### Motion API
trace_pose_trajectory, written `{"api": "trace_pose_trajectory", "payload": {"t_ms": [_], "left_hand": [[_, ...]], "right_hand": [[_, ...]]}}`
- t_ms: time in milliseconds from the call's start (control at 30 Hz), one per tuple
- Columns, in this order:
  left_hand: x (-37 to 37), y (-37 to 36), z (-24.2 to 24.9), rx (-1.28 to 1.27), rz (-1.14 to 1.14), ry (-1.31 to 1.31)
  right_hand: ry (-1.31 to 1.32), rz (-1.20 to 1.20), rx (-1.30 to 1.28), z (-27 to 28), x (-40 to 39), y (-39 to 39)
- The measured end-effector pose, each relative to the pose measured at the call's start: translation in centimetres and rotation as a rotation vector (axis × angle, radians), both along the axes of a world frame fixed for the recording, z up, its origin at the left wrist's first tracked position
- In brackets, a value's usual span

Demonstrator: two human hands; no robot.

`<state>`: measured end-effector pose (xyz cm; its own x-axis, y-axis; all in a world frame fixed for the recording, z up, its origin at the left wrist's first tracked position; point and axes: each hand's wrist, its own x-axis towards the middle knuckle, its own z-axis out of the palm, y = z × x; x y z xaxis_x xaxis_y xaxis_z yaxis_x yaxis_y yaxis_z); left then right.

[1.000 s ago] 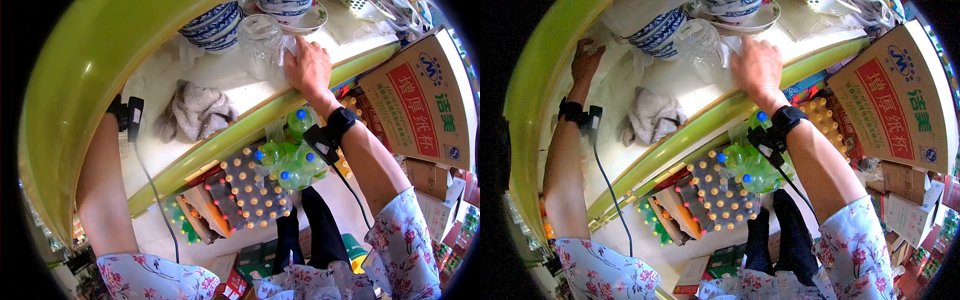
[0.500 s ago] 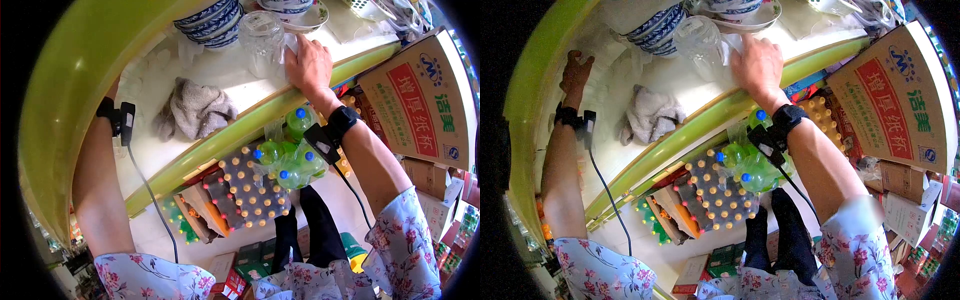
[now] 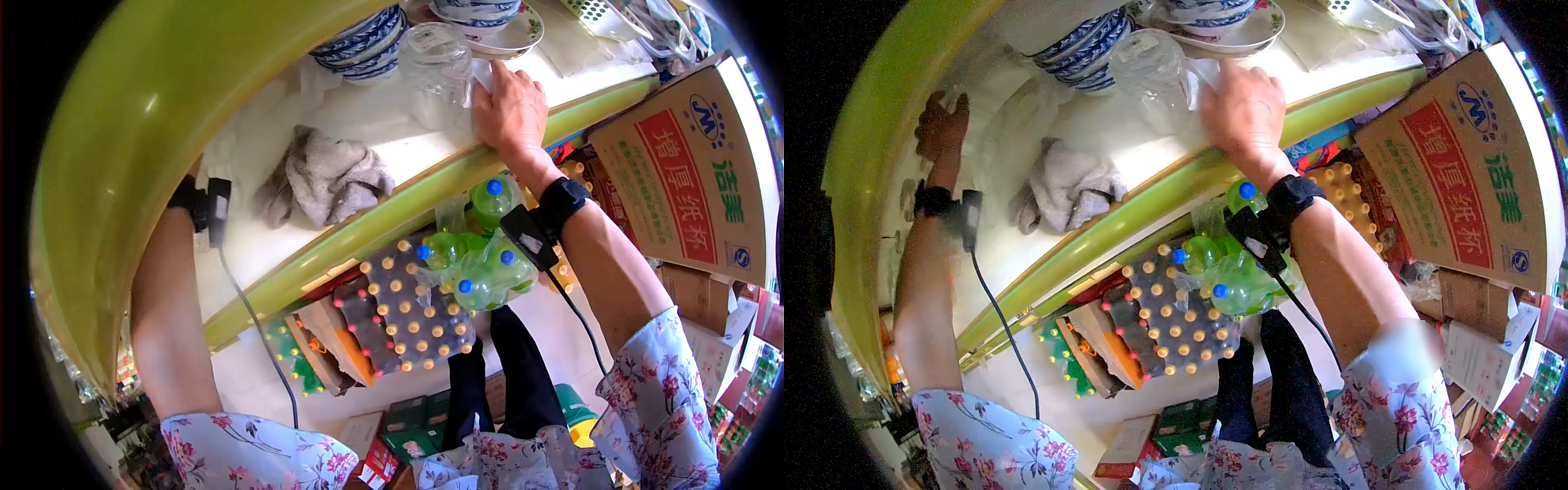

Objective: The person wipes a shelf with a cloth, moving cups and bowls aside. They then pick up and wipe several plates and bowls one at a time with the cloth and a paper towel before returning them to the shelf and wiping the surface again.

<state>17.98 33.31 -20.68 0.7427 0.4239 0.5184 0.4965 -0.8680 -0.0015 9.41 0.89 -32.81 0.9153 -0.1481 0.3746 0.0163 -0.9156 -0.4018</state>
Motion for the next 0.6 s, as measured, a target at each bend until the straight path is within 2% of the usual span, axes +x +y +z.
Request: {"api": "trace_pose_trajectory", "payload": {"t_ms": [67, 133, 167, 200, 300, 433, 533, 600], "left_hand": [[0.2, 2.5, -1.6, -0.033, -0.32, -0.022], [-3.3, 3.1, -3.6, -0.229, -0.641, 0.243], [-7.5, -1.2, -3.8, -0.371, -0.602, 0.411], [-10.0, -2.7, -4.3, -0.394, -0.624, 0.455], [-11.6, -1.6, -7.8, -0.474, -0.605, 0.463], [-8.2, 1.2, -7.8, -0.558, -0.529, 0.372], [-4.3, 2.4, -8.4, -0.413, -0.503, 0.022], [-2.4, 2.3, -9.1, -0.35, -0.457, 0.039]], "right_hand": [[0.0, -0.002, 0.004, 0.1, 0.0, 0.0], [-0.017, 0.001, -0.004, -0.1, 0.0, -0.1], [-0.026, 0.002, -0.009, -0.1, 0.0, -0.2], [-0.033, 0.009, -0.007, -0.1, 0.0, -0.2], [-0.027, 0.026, 0.013, -0.1, -0.1, 0.0], [0.011, 0.018, 0.022, 0.4, -0.1, -0.2], [-0.019, 0.02, 0.027, -0.1, -0.2, -0.2], [-0.043, 0.02, 0.029, -0.2, 0.0, -0.1]]}}
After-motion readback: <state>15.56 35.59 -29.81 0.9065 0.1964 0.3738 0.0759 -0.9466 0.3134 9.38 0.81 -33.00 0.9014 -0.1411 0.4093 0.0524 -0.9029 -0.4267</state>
